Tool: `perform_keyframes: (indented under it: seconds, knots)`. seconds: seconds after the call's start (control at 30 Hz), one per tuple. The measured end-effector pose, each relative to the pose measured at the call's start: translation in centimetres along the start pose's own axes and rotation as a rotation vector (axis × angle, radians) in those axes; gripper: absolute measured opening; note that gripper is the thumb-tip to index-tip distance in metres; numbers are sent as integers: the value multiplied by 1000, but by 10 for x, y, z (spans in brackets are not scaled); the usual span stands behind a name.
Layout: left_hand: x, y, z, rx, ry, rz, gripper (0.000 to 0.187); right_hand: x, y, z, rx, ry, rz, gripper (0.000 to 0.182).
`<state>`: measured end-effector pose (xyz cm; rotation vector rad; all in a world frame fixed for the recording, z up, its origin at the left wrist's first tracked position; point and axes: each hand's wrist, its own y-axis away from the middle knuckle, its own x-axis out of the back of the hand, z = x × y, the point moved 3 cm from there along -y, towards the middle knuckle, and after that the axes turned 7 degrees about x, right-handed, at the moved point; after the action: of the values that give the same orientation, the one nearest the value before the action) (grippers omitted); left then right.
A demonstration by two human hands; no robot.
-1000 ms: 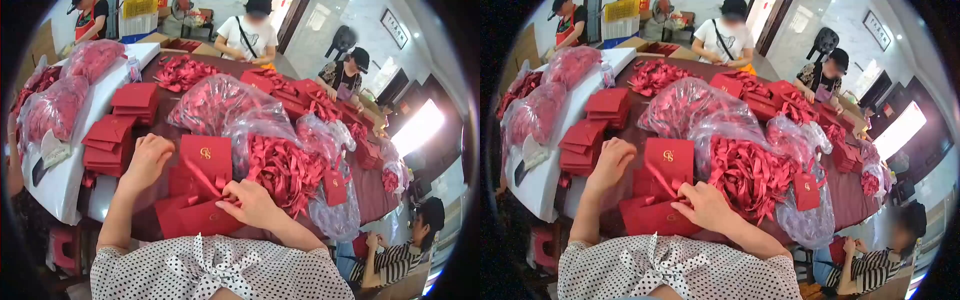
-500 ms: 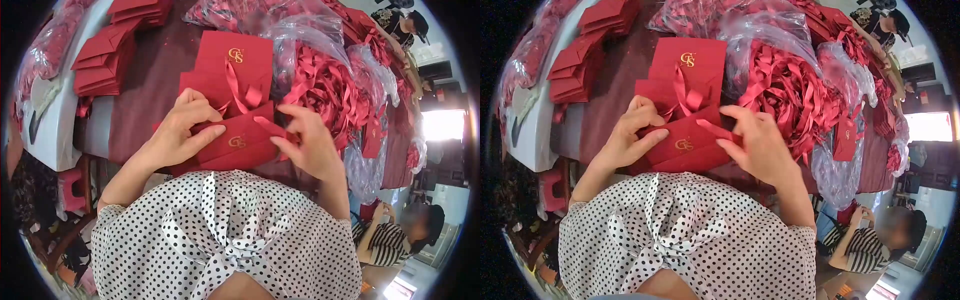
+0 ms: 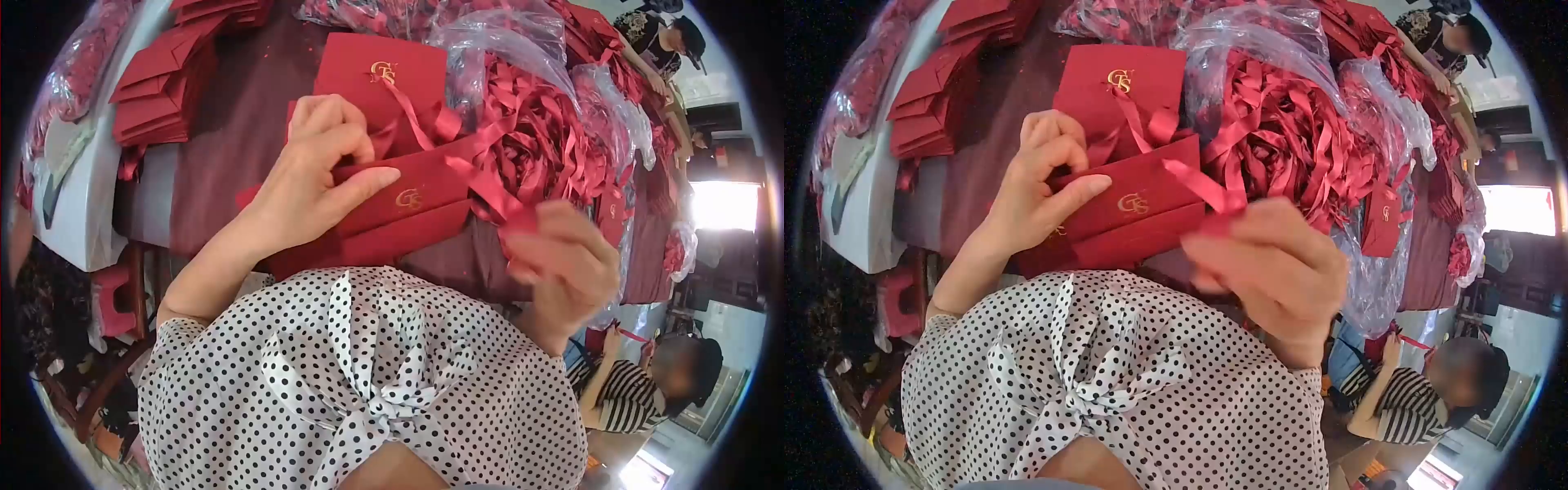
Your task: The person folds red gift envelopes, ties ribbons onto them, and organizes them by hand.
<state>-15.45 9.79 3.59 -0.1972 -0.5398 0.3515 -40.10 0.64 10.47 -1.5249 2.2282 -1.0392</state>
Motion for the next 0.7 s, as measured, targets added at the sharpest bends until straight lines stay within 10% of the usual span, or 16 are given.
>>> perform_keyframes:
  seconds: [0.13, 0.7]
  knots:
    - [-6, -1, 8, -137, -153, -25, 24, -31, -23, 20, -88, 879, 22, 21]
    - [-9, -11, -29, 344, 623, -441, 24, -31, -30, 102, -413, 398, 3, 16]
